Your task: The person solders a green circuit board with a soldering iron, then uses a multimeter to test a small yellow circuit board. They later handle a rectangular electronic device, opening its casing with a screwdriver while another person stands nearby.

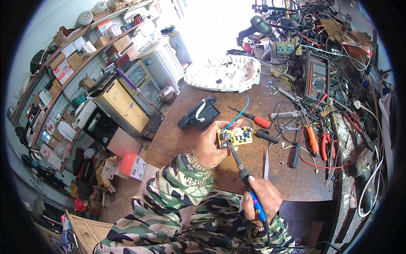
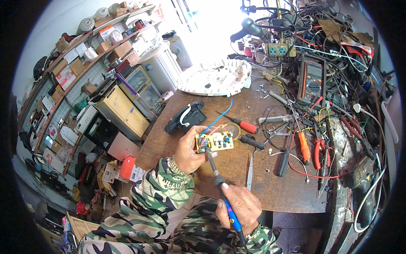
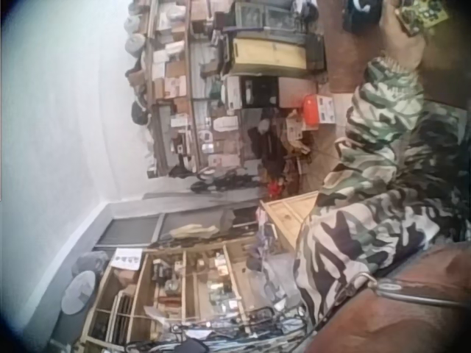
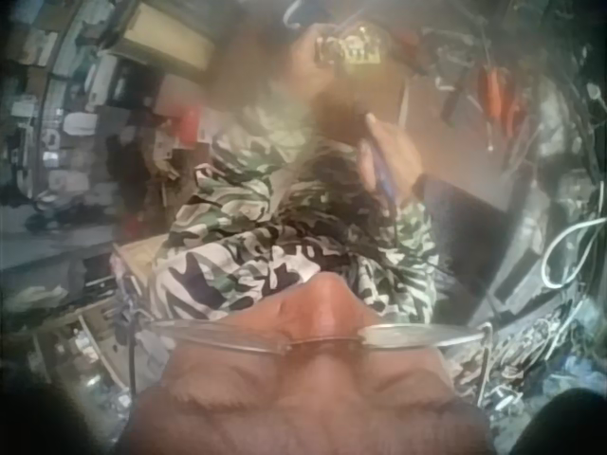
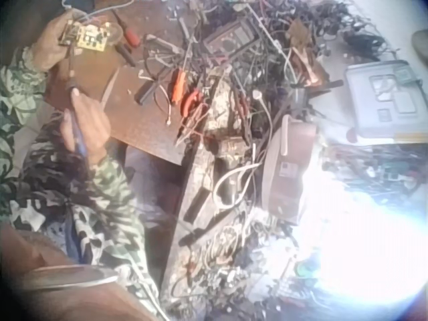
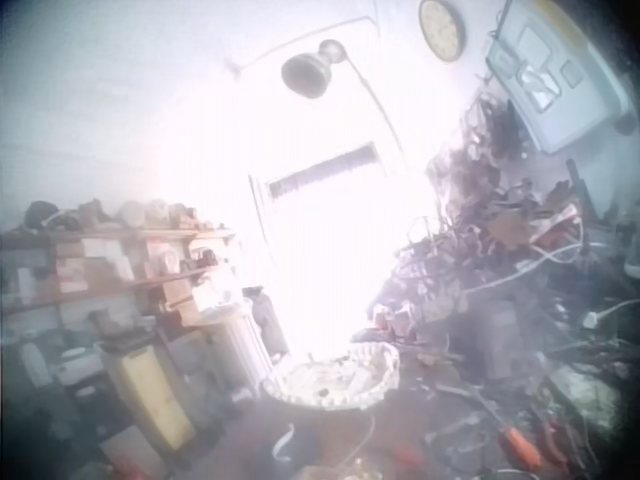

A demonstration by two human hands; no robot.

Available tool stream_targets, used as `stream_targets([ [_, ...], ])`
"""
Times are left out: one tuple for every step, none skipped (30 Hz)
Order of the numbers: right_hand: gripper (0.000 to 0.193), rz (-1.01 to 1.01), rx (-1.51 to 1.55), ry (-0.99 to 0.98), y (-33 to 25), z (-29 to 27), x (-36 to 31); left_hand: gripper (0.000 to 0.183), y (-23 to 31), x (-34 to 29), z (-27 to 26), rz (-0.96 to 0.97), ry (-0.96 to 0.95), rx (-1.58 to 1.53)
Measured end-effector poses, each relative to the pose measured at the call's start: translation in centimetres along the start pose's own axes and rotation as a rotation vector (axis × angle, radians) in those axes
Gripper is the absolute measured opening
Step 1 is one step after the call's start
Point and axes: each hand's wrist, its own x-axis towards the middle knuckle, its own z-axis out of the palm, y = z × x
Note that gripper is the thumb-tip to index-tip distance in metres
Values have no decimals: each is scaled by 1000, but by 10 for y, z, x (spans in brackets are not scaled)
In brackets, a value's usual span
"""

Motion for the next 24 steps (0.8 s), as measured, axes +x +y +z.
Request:
stream_targets([
  [41, -12, 5, -15, 0, 0, 1, 62, 3, -1, 0, -24, -3, 18],
  [41, -31, 13, 0, 1, 1, 2, 60, 6, -3, -2, -48, -5, 36],
  [42, -21, 18, -1, 1, 2, 1, 59, 8, -4, -2, -73, -7, 54],
  [44, -13, 14, 4, 1, 2, 1, 60, 7, -4, -2, -64, -2, 58],
  [46, -6, 11, 8, 1, 2, 0, 60, 6, -3, -2, -55, 4, 63],
  [46, -8, 10, 13, 2, 2, -1, 61, 5, -3, -2, -47, 10, 67],
  [46, -12, 7, 19, 3, 3, -1, 62, 5, -3, -1, -40, 9, 69],
  [46, -15, 4, 25, 4, 3, -2, 62, 4, -2, -1, -33, 8, 72],
  [46, -22, -1, 28, 5, 4, -2, 62, 4, -1, -1, -27, 7, 74],
  [47, -28, -2, 29, 5, 4, -1, 62, 4, -1, -1, -20, 3, 84],
  [47, -34, -3, 29, 5, 4, 0, 62, 3, -2, -3, -14, -1, 93],
  [47, -30, -3, 20, 4, 4, 1, 62, 3, -2, -3, -7, -5, 103],
  [47, -27, -3, 13, 3, 3, 2, 62, 2, -2, -3, -10, -5, 90],
  [46, -23, -4, 5, 3, 2, 2, 62, 2, -2, -3, -13, -5, 78],
  [46, -21, -3, 4, 3, 2, 2, 63, 2, -2, -3, -16, -5, 65],
  [46, -19, -3, 3, 3, 2, 1, 63, 2, -2, -3, -20, -4, 54],
  [46, -17, -4, 2, 3, 2, 1, 63, 1, -2, -3, -23, -3, 43],
  [46, -19, -6, 6, 3, 2, 1, 63, 1, -2, -2, -27, -3, 32],
  [46, -22, -6, 9, 3, 3, 1, 63, 2, -2, -2, -23, -4, 47],
  [46, -25, -6, 12, 3, 3, 2, 63, 2, -2, -2, -20, -5, 62],
  [46, -29, -9, 13, 4, 3, 2, 63, 3, -1, -2, -16, -6, 77],
  [46, -32, -10, 14, 4, 3, 1, 63, 3, -2, -2, -23, -7, 75],
  [46, -35, -13, 16, 5, 3, 1, 63, 3, -2, -2, -31, -9, 72],
  [46, -35, -15, 15, 5, 3, 1, 63, 2, -2, -2, -38, -11, 69],
])
